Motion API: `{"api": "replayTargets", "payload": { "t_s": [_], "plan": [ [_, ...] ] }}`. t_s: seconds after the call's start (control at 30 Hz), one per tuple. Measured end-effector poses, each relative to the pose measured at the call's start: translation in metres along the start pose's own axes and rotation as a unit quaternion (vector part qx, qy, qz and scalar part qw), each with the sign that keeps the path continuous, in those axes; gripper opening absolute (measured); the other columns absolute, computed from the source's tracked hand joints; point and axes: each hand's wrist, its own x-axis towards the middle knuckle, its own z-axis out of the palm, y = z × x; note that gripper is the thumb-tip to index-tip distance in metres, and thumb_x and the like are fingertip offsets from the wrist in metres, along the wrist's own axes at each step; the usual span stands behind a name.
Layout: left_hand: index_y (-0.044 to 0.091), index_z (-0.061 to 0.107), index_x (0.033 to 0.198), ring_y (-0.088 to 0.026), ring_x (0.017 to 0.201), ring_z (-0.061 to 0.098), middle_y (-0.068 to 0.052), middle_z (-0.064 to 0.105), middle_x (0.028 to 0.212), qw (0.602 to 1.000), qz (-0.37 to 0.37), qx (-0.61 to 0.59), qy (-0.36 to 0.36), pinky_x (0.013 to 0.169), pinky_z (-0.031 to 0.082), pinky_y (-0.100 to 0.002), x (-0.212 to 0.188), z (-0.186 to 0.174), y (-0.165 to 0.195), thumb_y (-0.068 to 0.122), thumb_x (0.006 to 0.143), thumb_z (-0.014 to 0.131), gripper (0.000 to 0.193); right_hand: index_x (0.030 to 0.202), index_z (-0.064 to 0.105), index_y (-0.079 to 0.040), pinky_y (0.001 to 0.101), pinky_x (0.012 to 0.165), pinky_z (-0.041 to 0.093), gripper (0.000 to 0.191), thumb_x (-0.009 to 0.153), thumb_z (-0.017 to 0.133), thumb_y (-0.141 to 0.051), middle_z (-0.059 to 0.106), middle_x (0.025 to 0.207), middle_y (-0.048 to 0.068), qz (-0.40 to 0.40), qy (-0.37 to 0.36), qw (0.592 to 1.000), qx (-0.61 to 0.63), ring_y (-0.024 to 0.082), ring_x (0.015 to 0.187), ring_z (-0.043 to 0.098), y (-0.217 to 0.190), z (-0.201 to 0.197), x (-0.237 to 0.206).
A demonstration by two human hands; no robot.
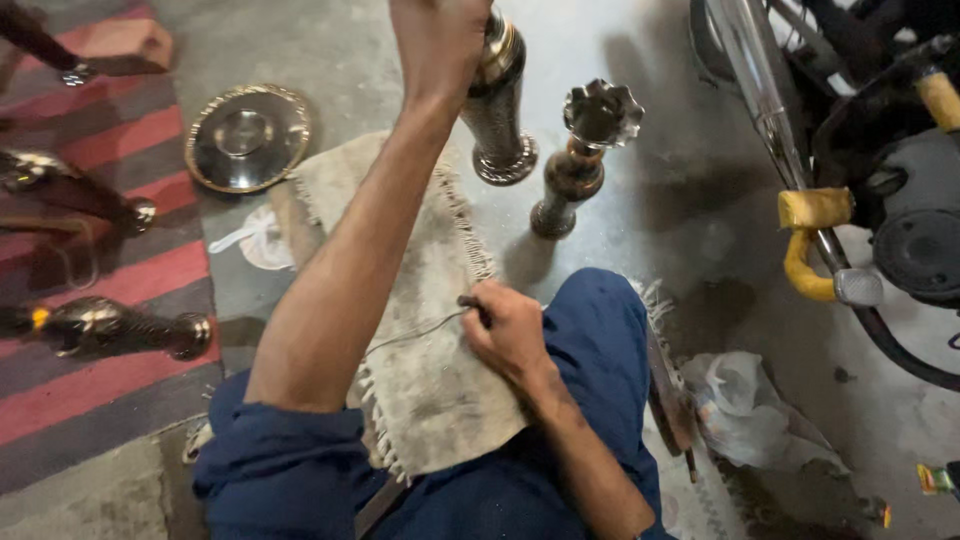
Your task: The person sits on the floor with an ornate brass vase held on a board on their lap and engraves decorative patterns into its surface. They hold a chisel against the metal with one hand and strike it with a wooden mallet in the other, repositioning the chisel repeatedly around the vase's rim and body.
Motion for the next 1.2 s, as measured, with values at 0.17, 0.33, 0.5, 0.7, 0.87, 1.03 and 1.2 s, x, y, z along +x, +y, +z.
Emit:
{"api": "replayTargets", "payload": {
  "t_s": [0.17,0.33,0.5,0.7,0.87,1.03,1.2],
  "plan": [
    [-0.002,0.072,0.088,-0.011,0.074,0.068,-0.004,0.075,0.082,0.999,-0.038,-0.007,-0.016,0.067,0.056,-0.031,-0.020,0.053,-0.072,0.017,0.076,0.087,0.027,0.083,0.064,-0.006,0.0440,0.065,0.054,0.006,0.079,0.066,-0.008,0.065,0.078,0.012,-0.017,-0.016,1.000,-0.001,0.033,0.073,0.068,0.011,0.001,0.005],
    [0.000,0.072,0.107,-0.016,0.090,0.075,-0.009,0.079,0.101,0.988,-0.127,0.002,-0.092,0.082,0.060,-0.033,-0.044,0.088,-0.116,0.021,0.076,0.090,0.041,0.082,0.061,-0.006,0.0447,0.064,0.054,0.008,0.076,0.065,-0.008,0.066,0.080,0.012,-0.031,-0.016,0.999,0.032,0.034,0.074,0.067,0.019,-0.004,0.012],
    [0.000,0.065,0.118,-0.018,0.095,0.074,-0.010,0.078,0.107,0.968,-0.167,-0.076,-0.169,0.084,0.062,-0.035,-0.072,0.094,-0.154,0.021,0.080,0.090,0.050,0.078,0.058,-0.006,0.0472,0.063,0.052,0.011,0.074,0.067,-0.010,0.062,0.075,0.014,-0.013,-0.040,0.999,-0.001,0.035,0.071,0.065,0.033,-0.001,0.015],
    [0.000,0.064,0.116,-0.034,0.101,0.075,-0.018,0.077,0.106,0.939,-0.157,0.195,-0.237,0.086,0.059,-0.041,-0.058,0.077,-0.149,0.033,0.076,0.088,0.057,0.085,0.065,-0.009,0.0448,0.064,0.055,0.009,0.076,0.065,-0.010,0.067,0.079,0.013,-0.002,-0.039,0.999,0.001,0.033,0.072,0.068,0.041,0.007,0.011],
    [0.007,0.059,0.135,-0.031,0.108,0.072,-0.015,0.071,0.123,0.911,-0.093,0.257,-0.309,0.096,0.057,-0.038,-0.078,-0.039,-0.074,0.020,0.079,0.078,0.061,0.091,0.066,-0.005,0.0445,0.067,0.053,0.013,0.079,0.061,-0.005,0.066,0.083,0.015,-0.011,-0.036,0.997,-0.061,0.035,0.074,0.066,0.054,0.016,0.014],
    [0.005,0.065,0.138,-0.020,0.120,0.072,-0.006,0.074,0.127,0.957,-0.073,0.280,-0.008,0.109,0.056,-0.035,-0.193,-0.288,0.008,0.008,0.101,0.074,0.038,0.093,0.068,-0.005,0.0386,0.069,0.054,0.010,0.085,0.063,-0.008,0.068,0.088,0.014,0.032,-0.126,0.991,-0.023,0.030,0.077,0.067,0.037,0.007,0.024],
    [0.006,0.040,0.141,-0.021,0.109,0.063,-0.009,0.060,0.118,0.887,-0.076,0.277,0.362,0.098,0.058,-0.037,-0.216,-0.492,0.022,-0.003,0.094,0.077,0.060,0.097,0.075,-0.007,0.0414,0.070,0.055,0.022,0.079,0.071,-0.020,0.072,0.089,0.015,0.011,-0.288,0.951,-0.114,0.034,0.081,0.071,-0.001,0.007,0.049]
  ]
}}
